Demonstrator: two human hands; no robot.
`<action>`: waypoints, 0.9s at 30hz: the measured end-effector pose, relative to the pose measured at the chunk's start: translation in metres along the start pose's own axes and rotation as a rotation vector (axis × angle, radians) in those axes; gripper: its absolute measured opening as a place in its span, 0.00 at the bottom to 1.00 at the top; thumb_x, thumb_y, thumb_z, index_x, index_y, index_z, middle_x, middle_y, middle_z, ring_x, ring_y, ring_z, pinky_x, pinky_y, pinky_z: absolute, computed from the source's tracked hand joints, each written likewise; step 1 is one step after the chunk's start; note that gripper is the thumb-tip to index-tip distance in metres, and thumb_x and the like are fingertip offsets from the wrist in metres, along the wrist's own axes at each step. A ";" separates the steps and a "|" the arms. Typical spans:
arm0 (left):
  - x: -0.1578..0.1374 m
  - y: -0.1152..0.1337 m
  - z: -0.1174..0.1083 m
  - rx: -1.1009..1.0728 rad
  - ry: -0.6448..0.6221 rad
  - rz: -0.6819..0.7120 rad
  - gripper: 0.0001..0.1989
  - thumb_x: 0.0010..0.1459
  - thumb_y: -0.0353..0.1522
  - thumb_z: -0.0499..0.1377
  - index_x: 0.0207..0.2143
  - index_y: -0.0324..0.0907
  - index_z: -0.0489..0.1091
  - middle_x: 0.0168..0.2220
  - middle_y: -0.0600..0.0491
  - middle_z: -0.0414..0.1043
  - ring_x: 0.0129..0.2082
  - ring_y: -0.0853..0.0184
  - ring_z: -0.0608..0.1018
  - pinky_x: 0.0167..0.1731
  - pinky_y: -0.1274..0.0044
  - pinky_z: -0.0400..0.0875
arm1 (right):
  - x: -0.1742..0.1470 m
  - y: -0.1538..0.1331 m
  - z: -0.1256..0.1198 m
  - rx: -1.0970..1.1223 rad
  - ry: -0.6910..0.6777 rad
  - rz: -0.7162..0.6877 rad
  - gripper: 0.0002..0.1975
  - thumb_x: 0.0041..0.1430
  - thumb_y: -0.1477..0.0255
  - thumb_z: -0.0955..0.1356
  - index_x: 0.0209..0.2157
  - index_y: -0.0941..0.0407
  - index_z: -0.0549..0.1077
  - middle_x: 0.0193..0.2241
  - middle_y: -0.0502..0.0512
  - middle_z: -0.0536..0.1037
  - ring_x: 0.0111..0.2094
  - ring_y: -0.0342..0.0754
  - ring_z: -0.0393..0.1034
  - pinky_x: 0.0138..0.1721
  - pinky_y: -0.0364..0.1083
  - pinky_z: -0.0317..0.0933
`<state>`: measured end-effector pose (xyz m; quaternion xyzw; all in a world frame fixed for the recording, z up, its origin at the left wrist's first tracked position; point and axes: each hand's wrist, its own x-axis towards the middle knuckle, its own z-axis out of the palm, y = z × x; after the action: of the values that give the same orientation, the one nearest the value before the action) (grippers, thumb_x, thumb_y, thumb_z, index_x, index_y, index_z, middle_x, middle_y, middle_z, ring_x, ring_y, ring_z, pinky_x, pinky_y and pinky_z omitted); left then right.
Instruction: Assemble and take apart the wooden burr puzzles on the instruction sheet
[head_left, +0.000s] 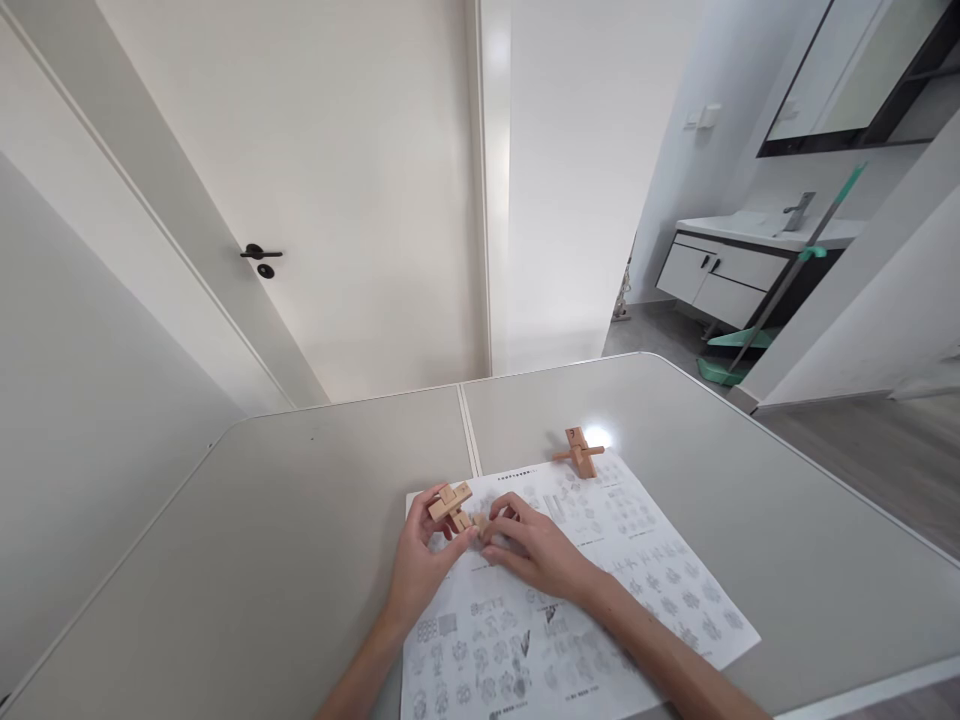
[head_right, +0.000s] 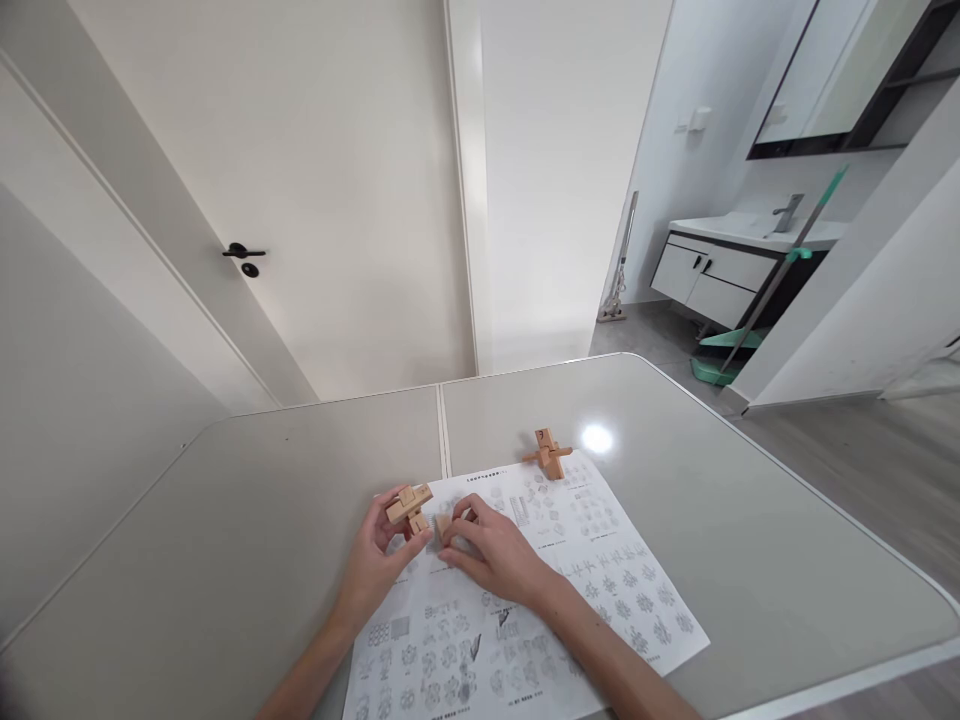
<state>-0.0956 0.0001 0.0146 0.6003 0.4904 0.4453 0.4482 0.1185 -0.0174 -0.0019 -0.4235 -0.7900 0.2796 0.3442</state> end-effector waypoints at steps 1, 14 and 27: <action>0.000 0.000 0.000 0.007 0.003 -0.003 0.29 0.54 0.41 0.70 0.55 0.49 0.65 0.49 0.49 0.76 0.38 0.64 0.79 0.40 0.71 0.75 | 0.000 0.000 0.001 -0.005 0.027 0.035 0.04 0.67 0.66 0.67 0.39 0.51 0.72 0.44 0.53 0.72 0.28 0.43 0.67 0.31 0.45 0.65; 0.001 -0.001 -0.001 0.032 0.013 -0.002 0.29 0.54 0.42 0.69 0.55 0.47 0.65 0.50 0.48 0.75 0.39 0.64 0.79 0.42 0.70 0.75 | 0.009 0.013 0.007 0.299 0.194 0.274 0.18 0.67 0.59 0.66 0.53 0.53 0.73 0.41 0.57 0.79 0.35 0.50 0.72 0.37 0.49 0.69; -0.004 0.006 0.007 0.122 -0.037 0.029 0.28 0.54 0.39 0.69 0.55 0.47 0.65 0.46 0.50 0.75 0.34 0.67 0.76 0.40 0.71 0.74 | 0.011 0.003 0.002 0.542 0.256 0.262 0.18 0.56 0.55 0.75 0.30 0.54 0.70 0.29 0.50 0.75 0.31 0.47 0.69 0.33 0.46 0.67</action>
<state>-0.0878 -0.0053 0.0186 0.6417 0.4995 0.4100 0.4131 0.1143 -0.0063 -0.0017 -0.4463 -0.5757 0.4662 0.5020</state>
